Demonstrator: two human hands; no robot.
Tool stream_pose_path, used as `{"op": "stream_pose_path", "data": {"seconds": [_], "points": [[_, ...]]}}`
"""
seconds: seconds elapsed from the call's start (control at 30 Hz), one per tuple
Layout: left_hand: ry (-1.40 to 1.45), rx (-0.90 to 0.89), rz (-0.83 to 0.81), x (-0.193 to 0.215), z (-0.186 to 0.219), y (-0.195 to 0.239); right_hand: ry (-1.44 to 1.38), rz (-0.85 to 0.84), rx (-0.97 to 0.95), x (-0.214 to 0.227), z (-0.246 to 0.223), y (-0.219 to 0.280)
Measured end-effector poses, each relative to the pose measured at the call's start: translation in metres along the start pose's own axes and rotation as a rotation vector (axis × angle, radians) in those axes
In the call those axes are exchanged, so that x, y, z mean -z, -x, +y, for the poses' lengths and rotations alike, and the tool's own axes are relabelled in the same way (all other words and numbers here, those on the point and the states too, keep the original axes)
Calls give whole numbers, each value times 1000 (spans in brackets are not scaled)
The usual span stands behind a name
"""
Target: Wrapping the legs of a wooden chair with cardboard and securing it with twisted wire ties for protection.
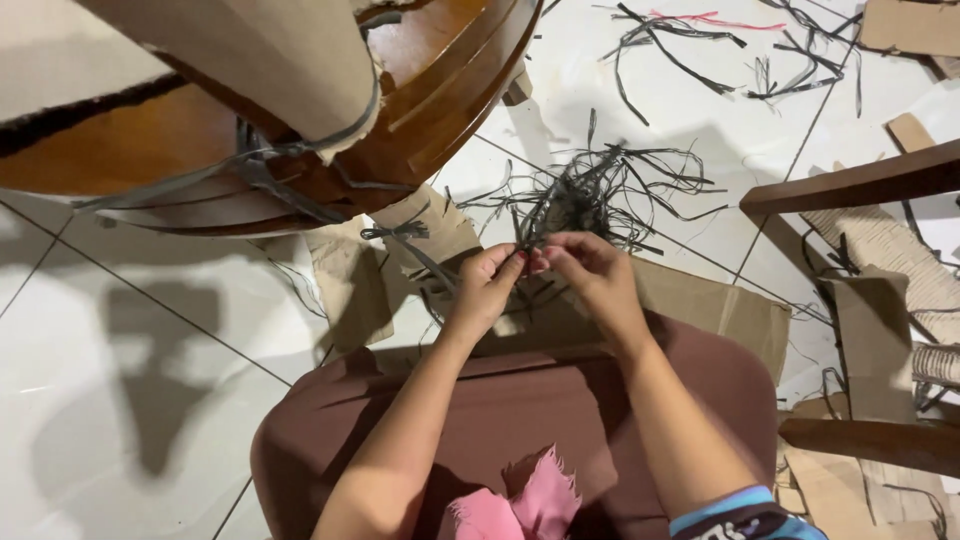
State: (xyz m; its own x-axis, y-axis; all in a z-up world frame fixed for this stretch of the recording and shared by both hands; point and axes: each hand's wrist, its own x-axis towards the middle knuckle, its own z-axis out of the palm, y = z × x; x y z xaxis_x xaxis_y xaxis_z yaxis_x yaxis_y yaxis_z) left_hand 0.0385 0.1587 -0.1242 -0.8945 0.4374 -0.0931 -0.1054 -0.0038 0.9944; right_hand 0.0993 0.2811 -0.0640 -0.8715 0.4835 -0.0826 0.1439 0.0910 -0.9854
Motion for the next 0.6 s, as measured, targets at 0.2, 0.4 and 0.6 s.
{"op": "stream_pose_path", "data": {"seconds": [0.2,0.4,0.6], "points": [[203,249,-9,15,-36,-8,10,60,100,-13,22,-23],[395,249,-122,14,-2,-9,-352,193,-179,16,65,-47],[369,191,-135,22,18,-6,691,85,-291,69,117,-59]]}}
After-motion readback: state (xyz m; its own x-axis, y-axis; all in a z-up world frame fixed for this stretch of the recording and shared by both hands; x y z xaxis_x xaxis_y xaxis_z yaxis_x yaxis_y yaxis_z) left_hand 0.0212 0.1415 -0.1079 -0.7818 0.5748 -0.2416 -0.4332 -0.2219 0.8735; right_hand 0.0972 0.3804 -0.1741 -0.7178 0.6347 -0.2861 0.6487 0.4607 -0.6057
